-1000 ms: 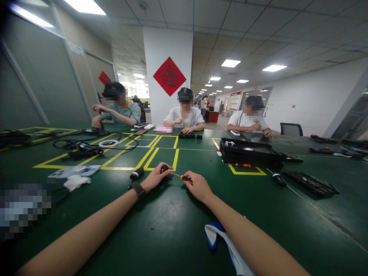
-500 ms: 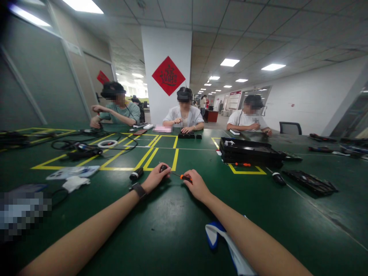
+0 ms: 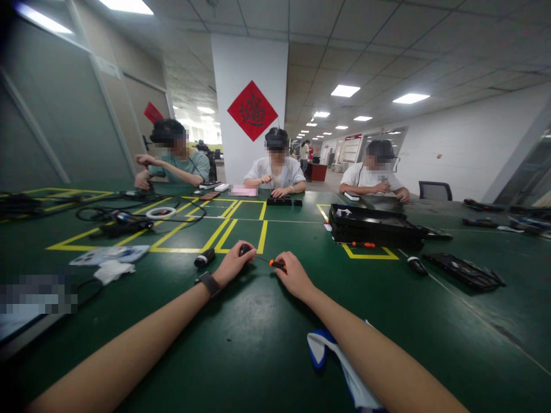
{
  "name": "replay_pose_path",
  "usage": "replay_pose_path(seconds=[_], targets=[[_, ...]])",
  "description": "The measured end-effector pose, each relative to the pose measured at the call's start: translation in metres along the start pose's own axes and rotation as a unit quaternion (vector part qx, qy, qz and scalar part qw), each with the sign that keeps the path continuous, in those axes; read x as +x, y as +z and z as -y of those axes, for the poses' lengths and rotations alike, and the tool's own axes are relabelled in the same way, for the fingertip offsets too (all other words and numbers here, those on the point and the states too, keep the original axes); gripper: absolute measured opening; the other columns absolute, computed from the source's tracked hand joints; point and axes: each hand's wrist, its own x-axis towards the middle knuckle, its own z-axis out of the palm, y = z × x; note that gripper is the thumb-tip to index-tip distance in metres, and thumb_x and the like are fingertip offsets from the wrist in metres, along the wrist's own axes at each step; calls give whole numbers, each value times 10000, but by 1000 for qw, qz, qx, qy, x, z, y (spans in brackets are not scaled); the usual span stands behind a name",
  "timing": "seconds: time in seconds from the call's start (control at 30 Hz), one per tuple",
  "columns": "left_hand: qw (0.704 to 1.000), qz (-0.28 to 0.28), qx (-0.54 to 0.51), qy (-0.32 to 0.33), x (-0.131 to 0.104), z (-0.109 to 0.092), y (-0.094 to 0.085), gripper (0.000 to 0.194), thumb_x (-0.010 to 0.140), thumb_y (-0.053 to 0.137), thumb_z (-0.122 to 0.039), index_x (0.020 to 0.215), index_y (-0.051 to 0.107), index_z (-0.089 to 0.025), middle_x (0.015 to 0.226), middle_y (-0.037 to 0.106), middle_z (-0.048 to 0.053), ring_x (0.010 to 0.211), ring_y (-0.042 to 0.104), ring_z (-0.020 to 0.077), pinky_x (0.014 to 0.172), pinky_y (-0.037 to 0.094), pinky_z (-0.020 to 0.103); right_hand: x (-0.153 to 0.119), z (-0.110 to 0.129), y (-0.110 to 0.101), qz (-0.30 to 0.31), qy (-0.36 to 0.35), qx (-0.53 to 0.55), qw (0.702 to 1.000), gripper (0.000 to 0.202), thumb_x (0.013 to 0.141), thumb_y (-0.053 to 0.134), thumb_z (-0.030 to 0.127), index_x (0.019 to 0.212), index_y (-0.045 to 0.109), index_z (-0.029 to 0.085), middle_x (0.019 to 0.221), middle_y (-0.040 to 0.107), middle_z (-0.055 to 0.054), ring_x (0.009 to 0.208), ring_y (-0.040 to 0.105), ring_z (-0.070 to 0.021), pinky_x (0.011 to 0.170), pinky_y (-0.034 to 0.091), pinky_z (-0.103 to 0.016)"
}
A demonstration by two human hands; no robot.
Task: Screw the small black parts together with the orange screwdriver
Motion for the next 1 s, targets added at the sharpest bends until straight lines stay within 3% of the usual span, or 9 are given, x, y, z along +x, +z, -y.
replay_pose_path(seconds=[0.2,0.33,0.6,0.7,0.87,1.0], targets=[[1000,-10,15,5,0,1,0,278,731,505,-414,883,511,-181,705,577,-5,661,551,136,676,422,276,2,-4,5,-18,53,14,998,212,817,427,214,997,523,158,959,528,-61,907,485,-149,845,369,-317],[1000,-5,12,13,2,3,-1,268,741,494,-406,889,506,-182,708,577,-4,670,551,137,673,419,273,2,-4,4,-6,21,-9,1000,171,831,389,194,844,557,160,868,530,-46,859,476,-146,817,369,-306],[1000,-11,14,7,0,0,0,299,720,515,-434,874,517,-177,708,584,-4,646,555,136,665,421,276,0,-2,1,-5,25,33,999,178,761,509,208,932,498,161,904,527,-32,833,485,-138,783,391,-287],[1000,-11,14,9,0,0,-1,293,725,508,-431,877,517,-181,700,582,-7,659,556,140,677,420,278,1,-4,3,-22,54,36,998,191,801,450,221,974,508,163,942,527,-48,878,489,-144,817,383,-301],[1000,-12,13,9,0,-1,-1,279,725,509,-415,881,518,-184,693,580,-10,665,554,140,679,420,276,3,-5,3,-14,28,8,999,164,815,394,181,820,558,165,886,516,-45,843,484,-141,803,382,-297],[1000,-18,11,-2,-1,-3,-1,297,720,507,-431,874,523,-178,694,583,-7,655,555,138,672,424,274,1,-2,1,-19,12,14,1000,122,756,467,160,861,529,167,881,501,-35,810,477,-140,762,396,-289]])
